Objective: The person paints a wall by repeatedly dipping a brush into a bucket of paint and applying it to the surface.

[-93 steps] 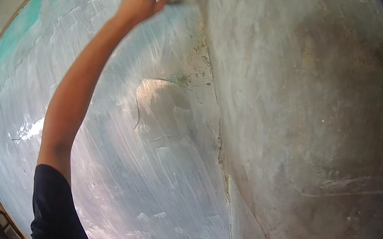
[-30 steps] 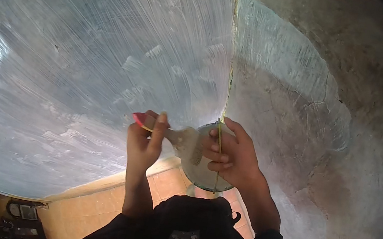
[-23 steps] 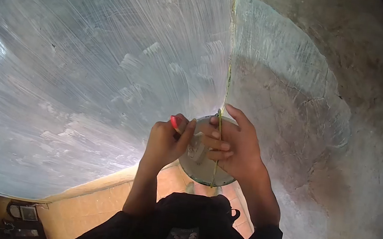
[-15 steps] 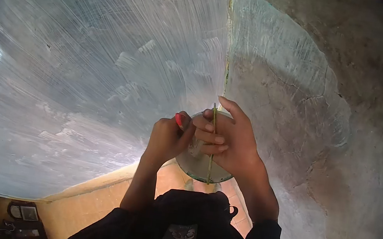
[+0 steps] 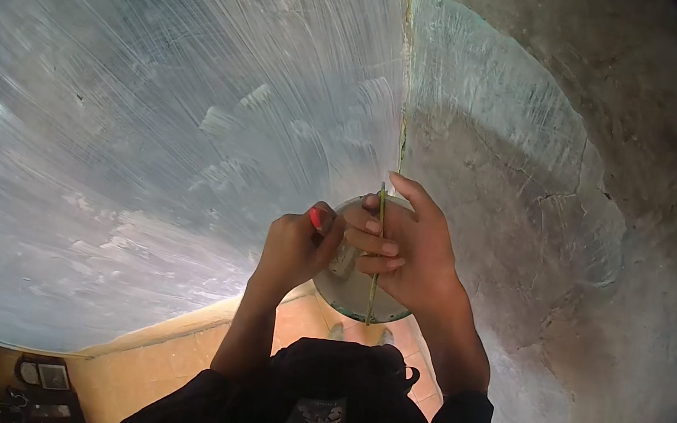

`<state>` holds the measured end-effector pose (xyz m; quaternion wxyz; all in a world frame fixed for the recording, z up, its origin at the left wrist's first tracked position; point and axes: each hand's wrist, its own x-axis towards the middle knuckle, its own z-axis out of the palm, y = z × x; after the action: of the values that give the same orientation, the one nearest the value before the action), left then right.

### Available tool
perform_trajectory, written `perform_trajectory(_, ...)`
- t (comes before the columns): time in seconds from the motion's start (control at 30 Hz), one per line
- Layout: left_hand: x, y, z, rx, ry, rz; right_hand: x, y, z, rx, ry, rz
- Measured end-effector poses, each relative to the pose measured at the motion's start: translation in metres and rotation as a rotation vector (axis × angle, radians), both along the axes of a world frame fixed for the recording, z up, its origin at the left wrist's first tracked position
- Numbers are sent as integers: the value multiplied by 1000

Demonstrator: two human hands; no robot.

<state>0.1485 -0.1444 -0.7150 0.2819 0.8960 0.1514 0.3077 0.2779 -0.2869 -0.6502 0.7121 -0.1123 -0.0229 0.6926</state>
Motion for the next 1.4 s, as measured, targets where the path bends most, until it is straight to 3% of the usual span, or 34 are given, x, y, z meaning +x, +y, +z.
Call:
perform_trajectory(0.4,14,11,-1,88,18,8,15,8,-1,37,40,-7)
perform_trajectory(0.7,11,18,20,188,-116,-27,22,18,-5,1,20,-50)
perform_trajectory(1.0,-15,31,38,-27,-10,-118,35,24,-18,-7,52,-99)
perform_trajectory(1.07,-15,38,41,144,-53,-201,37,29,-20,17,84,-106)
perform_trajectory(1.1,-16,33,56,208,53,-174,39,31,-19,25,73,-101)
perform_trajectory(1.13,-10,37,53,239,-80,-234,40,32,-18,22,67,-95)
perform_trajectory(1.3,4,37,55,420,16,-140,41,38,-13,52,4,-153)
perform_trajectory(1.4,9,36,62,292,-28,-159,46,40,-12,27,-4,-192)
